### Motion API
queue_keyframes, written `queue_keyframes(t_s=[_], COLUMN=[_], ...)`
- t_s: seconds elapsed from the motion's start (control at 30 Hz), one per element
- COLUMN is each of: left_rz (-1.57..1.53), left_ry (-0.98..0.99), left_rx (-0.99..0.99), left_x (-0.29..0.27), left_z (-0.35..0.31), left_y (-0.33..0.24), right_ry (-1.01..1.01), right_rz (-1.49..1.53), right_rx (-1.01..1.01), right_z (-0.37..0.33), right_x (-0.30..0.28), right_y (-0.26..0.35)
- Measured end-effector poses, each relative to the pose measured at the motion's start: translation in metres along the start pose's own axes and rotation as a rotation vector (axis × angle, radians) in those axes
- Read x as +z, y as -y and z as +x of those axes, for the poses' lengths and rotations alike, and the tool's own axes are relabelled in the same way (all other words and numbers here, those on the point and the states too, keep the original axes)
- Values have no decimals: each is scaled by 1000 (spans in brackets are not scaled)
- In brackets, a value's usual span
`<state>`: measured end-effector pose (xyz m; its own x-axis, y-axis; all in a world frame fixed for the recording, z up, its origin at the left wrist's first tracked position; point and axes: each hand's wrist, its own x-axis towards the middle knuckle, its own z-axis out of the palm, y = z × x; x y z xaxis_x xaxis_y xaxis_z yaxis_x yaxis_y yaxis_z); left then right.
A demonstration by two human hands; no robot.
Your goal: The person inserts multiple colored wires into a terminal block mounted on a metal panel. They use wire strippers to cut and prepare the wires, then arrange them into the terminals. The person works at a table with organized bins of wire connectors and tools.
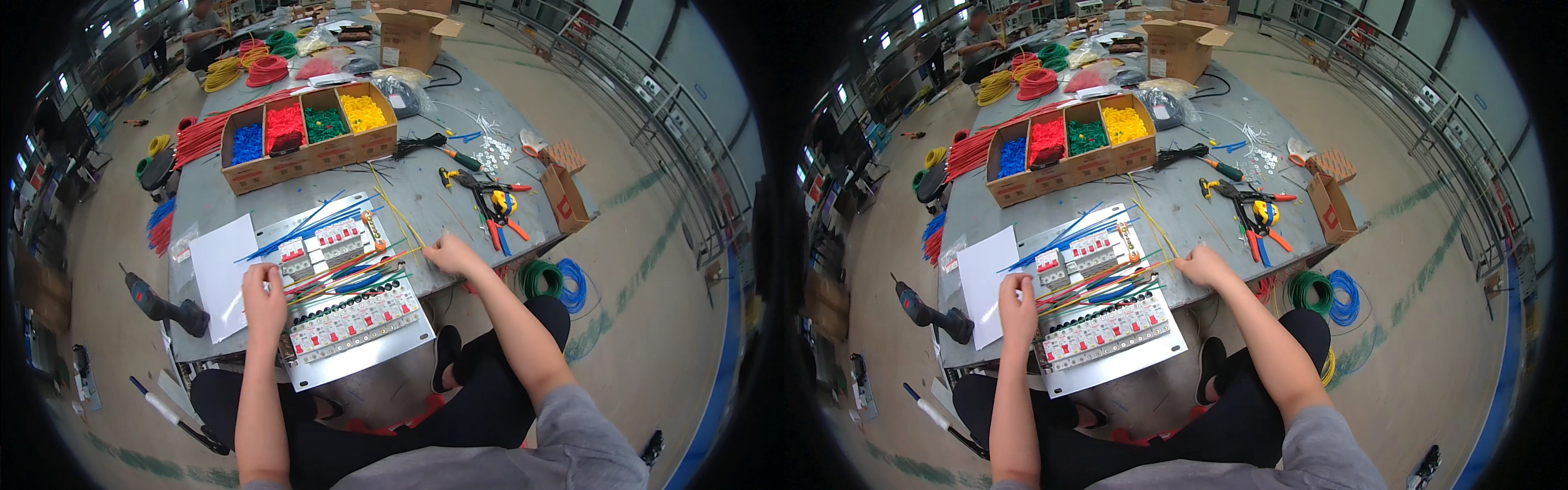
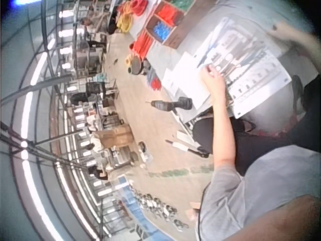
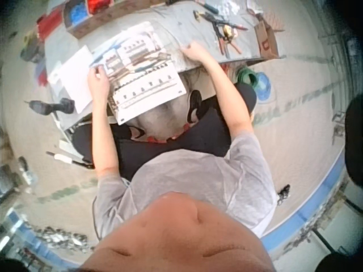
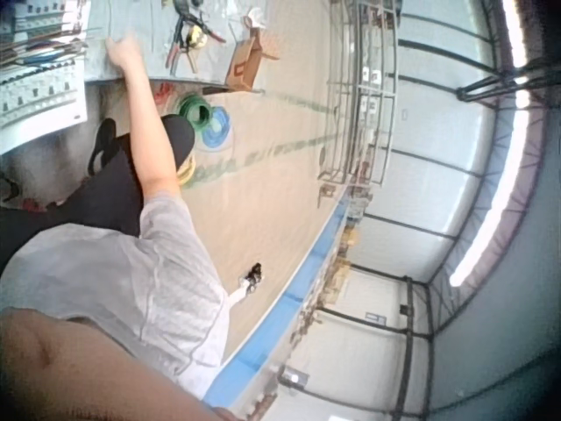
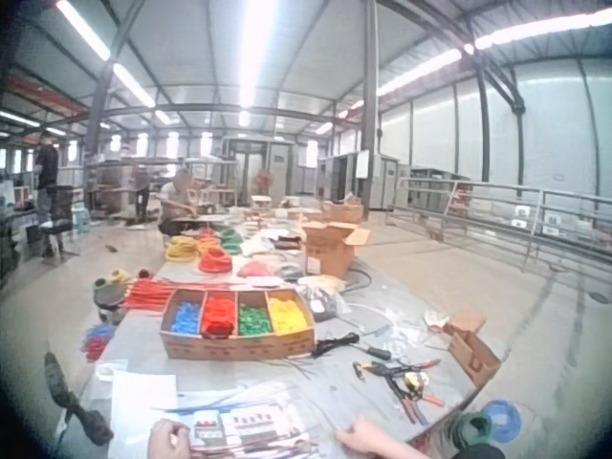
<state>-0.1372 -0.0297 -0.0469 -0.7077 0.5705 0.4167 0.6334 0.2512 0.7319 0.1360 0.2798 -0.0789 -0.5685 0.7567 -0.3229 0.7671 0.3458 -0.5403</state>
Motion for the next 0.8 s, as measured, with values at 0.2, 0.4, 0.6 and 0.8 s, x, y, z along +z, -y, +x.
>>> queue_keyframes(t_s=[0.2,0.4,0.6,0.8], left_rz=[-71,-237,-769,-937], left_ry=[121,281,547,563], left_rx=[240,125,-230,-351], left_x=[25,43,56,63], left_z=[-12,-27,-66,-74], left_y=[-56,-76,-112,-95], right_ry=[394,375,355,501], right_rz=[810,932,755,450], right_rx=[90,-143,-443,-522], right_z=[-50,-79,-140,-155], right_x=[-27,-27,26,28], right_y=[11,25,70,90])
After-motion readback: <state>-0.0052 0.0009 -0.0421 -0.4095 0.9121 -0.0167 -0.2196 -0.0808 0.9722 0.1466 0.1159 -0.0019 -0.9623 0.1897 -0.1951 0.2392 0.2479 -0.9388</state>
